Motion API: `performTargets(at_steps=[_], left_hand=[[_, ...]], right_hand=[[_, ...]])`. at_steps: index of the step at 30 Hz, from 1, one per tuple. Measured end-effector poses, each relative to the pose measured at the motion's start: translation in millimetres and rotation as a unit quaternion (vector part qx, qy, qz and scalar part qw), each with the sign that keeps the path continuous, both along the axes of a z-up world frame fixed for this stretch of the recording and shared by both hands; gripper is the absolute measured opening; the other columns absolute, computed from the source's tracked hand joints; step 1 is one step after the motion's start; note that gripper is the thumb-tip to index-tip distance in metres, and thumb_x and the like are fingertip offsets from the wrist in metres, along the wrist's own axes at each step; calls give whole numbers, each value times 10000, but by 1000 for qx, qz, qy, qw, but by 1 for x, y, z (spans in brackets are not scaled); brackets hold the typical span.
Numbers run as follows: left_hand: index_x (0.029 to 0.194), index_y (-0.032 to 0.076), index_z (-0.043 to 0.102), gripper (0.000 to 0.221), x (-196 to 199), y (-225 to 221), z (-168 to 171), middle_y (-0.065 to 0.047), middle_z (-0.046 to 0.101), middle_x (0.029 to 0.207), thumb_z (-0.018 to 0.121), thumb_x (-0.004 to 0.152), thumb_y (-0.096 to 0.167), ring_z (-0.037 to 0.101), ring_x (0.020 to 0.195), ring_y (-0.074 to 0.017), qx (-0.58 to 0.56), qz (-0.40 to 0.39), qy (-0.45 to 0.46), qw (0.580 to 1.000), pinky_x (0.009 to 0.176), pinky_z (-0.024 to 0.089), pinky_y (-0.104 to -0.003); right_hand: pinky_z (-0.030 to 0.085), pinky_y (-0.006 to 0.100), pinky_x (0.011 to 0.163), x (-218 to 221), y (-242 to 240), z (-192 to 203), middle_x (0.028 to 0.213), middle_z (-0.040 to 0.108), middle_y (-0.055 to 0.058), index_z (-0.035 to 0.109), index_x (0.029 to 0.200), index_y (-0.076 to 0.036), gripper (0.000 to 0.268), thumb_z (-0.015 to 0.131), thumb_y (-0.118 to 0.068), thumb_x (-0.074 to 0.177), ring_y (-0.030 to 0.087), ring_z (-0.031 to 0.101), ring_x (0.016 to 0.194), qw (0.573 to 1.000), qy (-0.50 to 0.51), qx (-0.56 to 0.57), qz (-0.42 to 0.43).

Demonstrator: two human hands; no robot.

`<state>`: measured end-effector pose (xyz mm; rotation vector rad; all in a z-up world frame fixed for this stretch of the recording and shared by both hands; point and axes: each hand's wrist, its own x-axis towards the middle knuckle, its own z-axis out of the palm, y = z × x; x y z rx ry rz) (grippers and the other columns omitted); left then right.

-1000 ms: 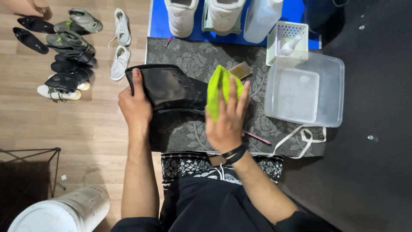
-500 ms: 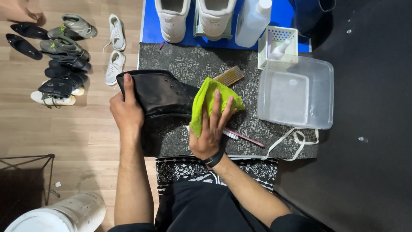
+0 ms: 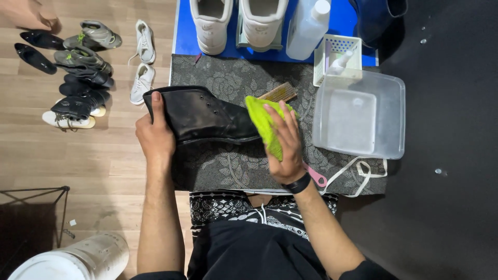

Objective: Cleaning a black leather boot by scrubbing it with a brush and cleaning solution, then wiping it dry with a microfiber cloth.

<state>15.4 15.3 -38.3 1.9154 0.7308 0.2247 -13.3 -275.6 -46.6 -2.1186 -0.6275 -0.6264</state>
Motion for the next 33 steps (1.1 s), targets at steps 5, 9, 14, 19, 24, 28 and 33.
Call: performTargets(at_steps=[5, 9, 14, 19, 24, 28, 33], left_hand=[[644, 98, 654, 820, 0, 0, -2, -133, 605, 624, 506, 980, 832, 668, 741, -312, 4, 6, -3, 1000, 755, 505, -397], [649, 94, 658, 825, 0, 3, -8, -137, 609, 634, 509, 982, 834, 672, 760, -318, 3, 6, 0, 1000, 767, 502, -402], [655, 101, 652, 816, 0, 2, -4, -131, 620, 645, 512, 978, 837, 669, 775, -307, 1, 10, 18, 1000, 768, 504, -398], [652, 92, 644, 846, 3, 4, -10, -124, 618, 651, 512, 983, 859, 674, 780, -312, 9, 1, 2, 1000, 748, 501, -388], [681, 66, 667, 861, -1, -1, -3, -149, 645, 698, 493, 1009, 843, 668, 796, -342, 23, -3, -20, 1000, 771, 490, -402], [689, 67, 668, 860, 3, -4, -1, -145, 653, 706, 496, 1010, 847, 694, 842, -332, 21, 0, -21, 1000, 782, 503, -392], [726, 37, 683, 885, 2, -3, -2, -155, 649, 714, 498, 1012, 854, 683, 825, -337, 25, -2, -25, 999, 800, 513, -400]], right_hand=[[314, 622, 1173, 7, -13, 4, 1388, 581, 231, 477, 1466, 11, 507, 367, -187, 1012, 437, 546, 1315, 965, 171, 196, -7], [346, 594, 1151, -3, 12, 20, 1354, 585, 216, 542, 1414, 8, 451, 420, -218, 1043, 453, 510, 1341, 979, 125, 153, -51], [133, 742, 1188, -18, 44, 19, 1453, 464, 206, 548, 1417, -38, 542, 563, -102, 879, 604, 210, 1440, 987, 47, -72, -133], [-114, 786, 1144, -29, 60, 22, 1648, 252, 206, 259, 1632, -148, 916, 497, -61, 753, 622, 24, 1500, 979, 15, -161, -125], [-187, 784, 1127, -31, 68, 18, 1730, 75, 186, 180, 1658, -140, 1072, 497, -50, 637, 597, -76, 1521, 974, 22, -192, -117], [-198, 801, 1109, -31, 68, 16, 1732, 51, 187, 151, 1656, -120, 1028, 555, -73, 712, 607, -81, 1517, 971, 12, -214, -102], [-156, 773, 1162, -44, 65, 25, 1737, 99, 143, 180, 1650, -117, 1020, 503, -27, 687, 528, -4, 1567, 980, -2, -192, -45]])
